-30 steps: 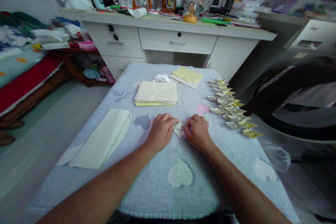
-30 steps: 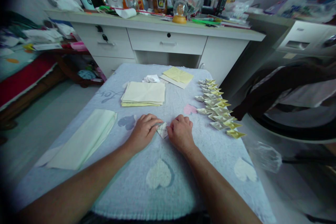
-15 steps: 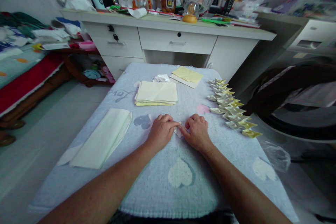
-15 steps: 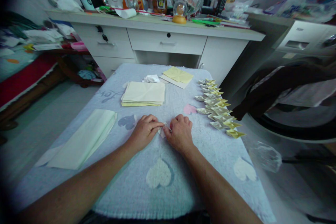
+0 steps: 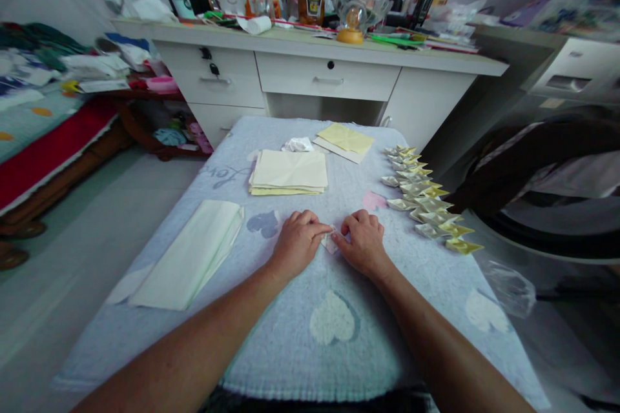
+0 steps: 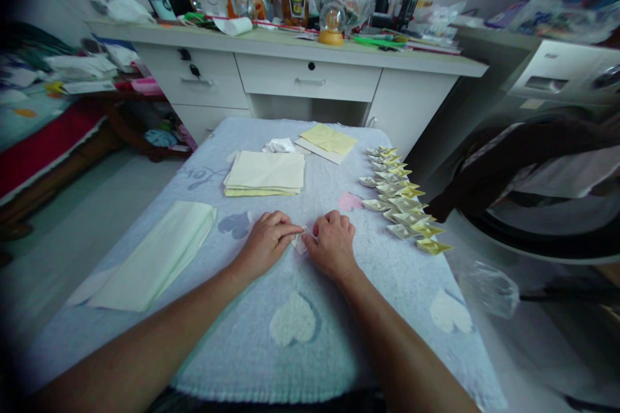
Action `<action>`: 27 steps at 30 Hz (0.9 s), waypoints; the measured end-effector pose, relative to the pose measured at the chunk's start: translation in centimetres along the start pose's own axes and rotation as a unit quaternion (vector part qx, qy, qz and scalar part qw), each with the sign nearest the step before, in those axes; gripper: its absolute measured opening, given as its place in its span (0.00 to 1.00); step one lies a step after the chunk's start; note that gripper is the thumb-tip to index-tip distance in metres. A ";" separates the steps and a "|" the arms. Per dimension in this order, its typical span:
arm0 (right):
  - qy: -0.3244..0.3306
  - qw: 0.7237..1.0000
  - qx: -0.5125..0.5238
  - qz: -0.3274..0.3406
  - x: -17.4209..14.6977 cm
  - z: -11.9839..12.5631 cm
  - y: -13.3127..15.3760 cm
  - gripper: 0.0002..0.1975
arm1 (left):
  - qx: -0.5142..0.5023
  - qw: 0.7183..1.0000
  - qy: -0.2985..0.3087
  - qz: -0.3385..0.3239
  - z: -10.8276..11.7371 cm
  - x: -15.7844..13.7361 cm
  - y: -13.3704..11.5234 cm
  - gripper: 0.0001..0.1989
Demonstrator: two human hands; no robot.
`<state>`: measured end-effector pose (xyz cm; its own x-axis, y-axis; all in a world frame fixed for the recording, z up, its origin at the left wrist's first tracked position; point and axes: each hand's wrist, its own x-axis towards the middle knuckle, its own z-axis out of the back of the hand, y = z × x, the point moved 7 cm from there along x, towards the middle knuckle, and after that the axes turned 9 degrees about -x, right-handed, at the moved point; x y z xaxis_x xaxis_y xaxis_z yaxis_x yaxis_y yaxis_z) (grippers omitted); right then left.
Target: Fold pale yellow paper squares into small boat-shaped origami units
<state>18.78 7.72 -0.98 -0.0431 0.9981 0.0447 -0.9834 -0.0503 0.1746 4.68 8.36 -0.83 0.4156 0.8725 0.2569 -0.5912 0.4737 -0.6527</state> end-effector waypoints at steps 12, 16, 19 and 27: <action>-0.024 0.991 0.122 0.056 -0.5 1.1 -0.1 0.06 | -0.014 1.000 0.011 0.010 0.3 0.1 -0.4 0.08; -0.025 0.986 0.124 0.109 -0.6 1.1 0.9 0.05 | -0.005 1.000 0.021 0.004 0.1 0.1 -0.4 0.02; -0.023 0.985 0.119 0.120 -0.6 1.1 1.3 0.04 | -0.005 1.000 0.021 0.003 0.2 0.1 -0.4 0.01; -0.033 0.986 0.099 0.133 -0.7 1.0 1.7 0.03 | -0.001 1.000 0.021 -0.003 0.1 0.1 -0.2 0.02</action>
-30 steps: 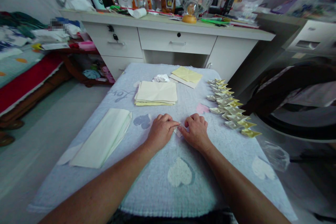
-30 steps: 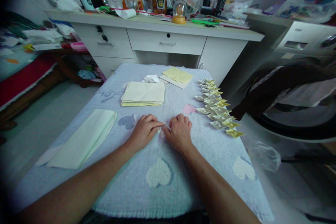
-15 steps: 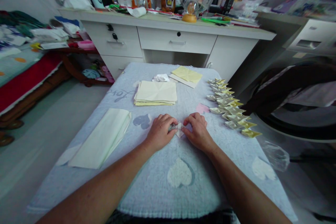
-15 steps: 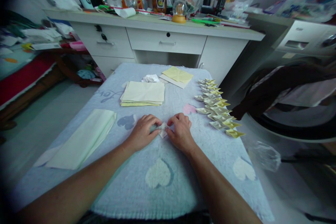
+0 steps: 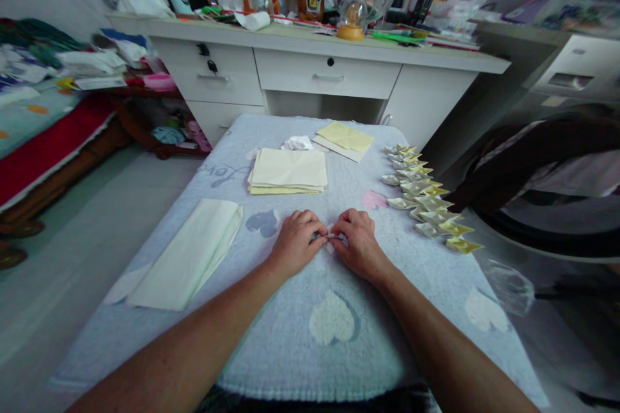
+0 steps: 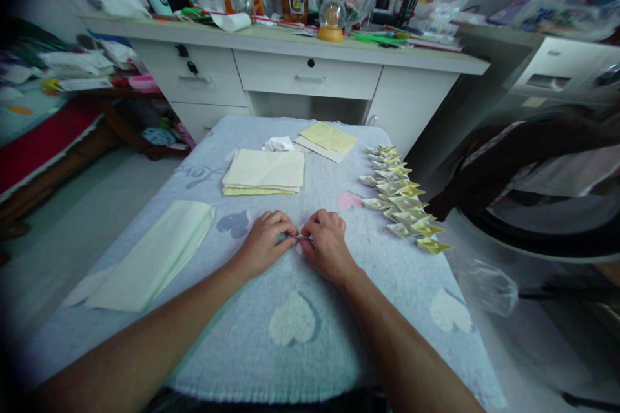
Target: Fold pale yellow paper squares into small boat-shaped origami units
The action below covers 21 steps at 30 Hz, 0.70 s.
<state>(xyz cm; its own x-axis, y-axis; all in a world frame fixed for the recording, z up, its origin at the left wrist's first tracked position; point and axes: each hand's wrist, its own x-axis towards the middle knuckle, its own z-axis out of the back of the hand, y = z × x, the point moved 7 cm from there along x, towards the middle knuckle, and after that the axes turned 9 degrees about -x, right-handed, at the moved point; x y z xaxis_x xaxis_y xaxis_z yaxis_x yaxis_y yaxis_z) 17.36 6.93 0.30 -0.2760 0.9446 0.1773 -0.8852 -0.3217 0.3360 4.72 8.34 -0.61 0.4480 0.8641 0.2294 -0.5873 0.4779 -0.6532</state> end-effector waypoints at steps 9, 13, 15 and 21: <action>0.033 0.998 -0.055 -0.009 0.4 -0.8 0.1 0.05 | 0.006 1.000 -0.010 0.006 0.1 0.0 0.0 0.03; 0.046 0.996 -0.071 -0.012 0.6 -1.0 0.2 0.05 | 0.016 0.999 -0.025 0.020 0.1 0.0 0.1 0.04; 0.047 0.996 -0.067 -0.017 0.6 -1.0 0.1 0.05 | 0.019 0.999 -0.027 0.025 0.1 0.0 0.2 0.05; 0.043 0.998 0.012 -0.041 0.5 -0.5 -0.7 0.05 | 0.012 0.999 -0.025 0.029 0.2 0.1 0.1 0.04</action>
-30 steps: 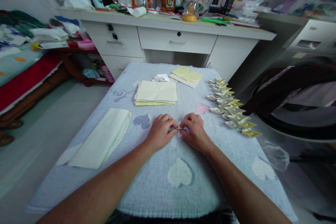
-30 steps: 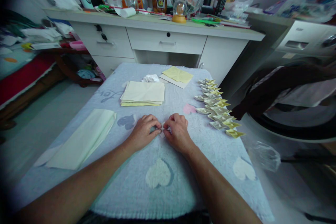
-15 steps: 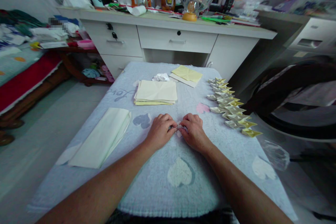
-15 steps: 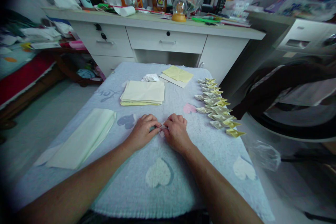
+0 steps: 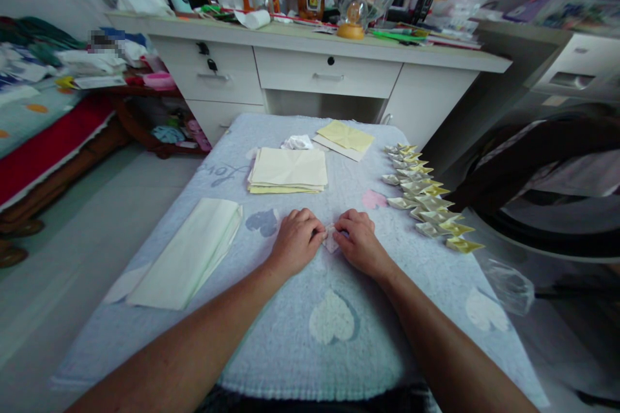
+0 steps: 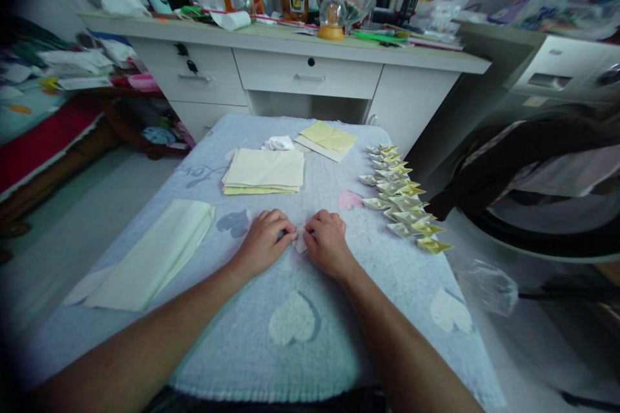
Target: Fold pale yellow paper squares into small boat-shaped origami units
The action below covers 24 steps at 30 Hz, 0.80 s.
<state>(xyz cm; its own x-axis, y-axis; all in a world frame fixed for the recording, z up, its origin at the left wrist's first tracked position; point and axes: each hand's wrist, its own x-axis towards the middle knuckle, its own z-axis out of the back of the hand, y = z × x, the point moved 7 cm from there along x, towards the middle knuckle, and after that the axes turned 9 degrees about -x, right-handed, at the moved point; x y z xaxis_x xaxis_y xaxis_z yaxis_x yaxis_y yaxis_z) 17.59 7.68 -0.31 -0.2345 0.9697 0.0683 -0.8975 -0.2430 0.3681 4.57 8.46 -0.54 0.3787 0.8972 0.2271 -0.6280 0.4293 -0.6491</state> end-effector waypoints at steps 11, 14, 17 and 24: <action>-0.023 0.997 -0.040 -0.059 -0.2 0.1 -1.3 0.08 | 0.034 0.999 -0.004 0.017 0.0 0.0 0.2 0.07; -0.032 0.996 -0.050 -0.071 -0.2 0.1 -1.4 0.09 | 0.054 0.998 -0.006 0.028 0.0 -0.1 0.0 0.07; -0.039 0.995 -0.057 -0.076 -0.2 0.0 -1.5 0.10 | 0.071 0.997 -0.005 0.033 0.0 -0.1 -0.1 0.07; -0.048 0.994 -0.068 -0.072 -0.3 0.0 -1.3 0.11 | 0.112 0.993 -0.011 0.038 -0.1 -0.3 -0.2 0.07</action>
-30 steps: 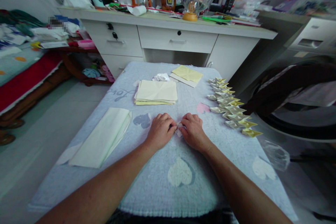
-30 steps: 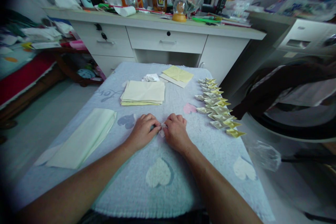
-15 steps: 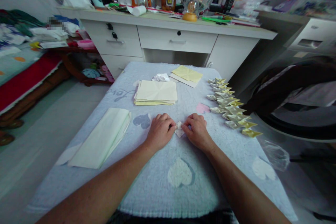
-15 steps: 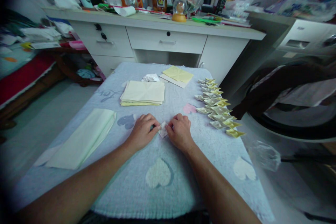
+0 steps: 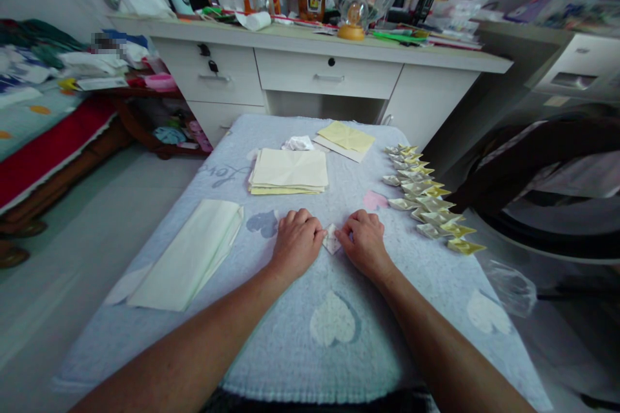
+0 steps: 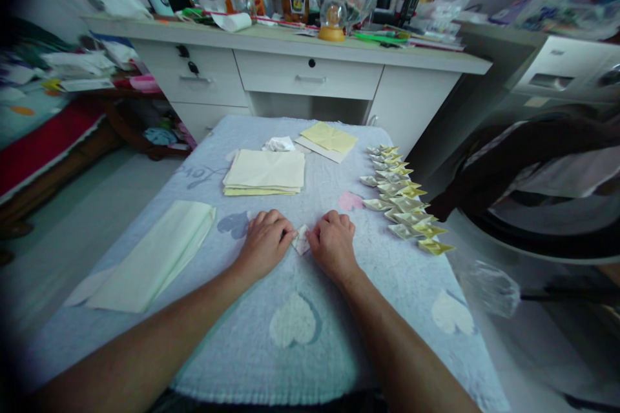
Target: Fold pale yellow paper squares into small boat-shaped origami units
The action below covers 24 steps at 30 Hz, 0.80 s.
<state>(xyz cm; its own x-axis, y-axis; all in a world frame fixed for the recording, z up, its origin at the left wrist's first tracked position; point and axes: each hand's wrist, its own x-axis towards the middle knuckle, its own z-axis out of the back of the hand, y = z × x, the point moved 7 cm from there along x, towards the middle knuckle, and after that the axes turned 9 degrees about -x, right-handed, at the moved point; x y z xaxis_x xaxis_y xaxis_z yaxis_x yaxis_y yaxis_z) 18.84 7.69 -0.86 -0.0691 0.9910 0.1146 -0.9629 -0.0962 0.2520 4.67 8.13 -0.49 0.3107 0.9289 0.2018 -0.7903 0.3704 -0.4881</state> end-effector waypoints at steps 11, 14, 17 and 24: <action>-0.005 1.000 -0.015 -0.010 0.0 0.0 -0.1 0.11 | 0.006 1.000 -0.002 0.014 0.1 -0.1 -0.1 0.04; -0.008 1.000 -0.024 -0.012 -0.1 0.0 -0.1 0.10 | -0.005 1.000 -0.009 0.020 0.2 -0.1 0.1 0.05; -0.014 0.999 -0.028 -0.014 -0.1 0.1 -0.1 0.08 | -0.021 1.000 -0.008 0.016 0.1 -0.1 0.3 0.05; -0.016 1.000 -0.007 0.001 -0.1 -0.2 -0.1 0.07 | -0.074 0.997 0.004 0.000 -0.2 0.2 0.8 0.09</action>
<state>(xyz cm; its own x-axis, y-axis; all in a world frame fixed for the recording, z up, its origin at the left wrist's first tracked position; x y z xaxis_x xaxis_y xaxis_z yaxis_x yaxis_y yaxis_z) 18.85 7.66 -1.06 -0.0638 0.9873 0.1458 -0.9664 -0.0976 0.2379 4.20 8.65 -1.03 0.3164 0.9284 0.1950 -0.7042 0.3676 -0.6074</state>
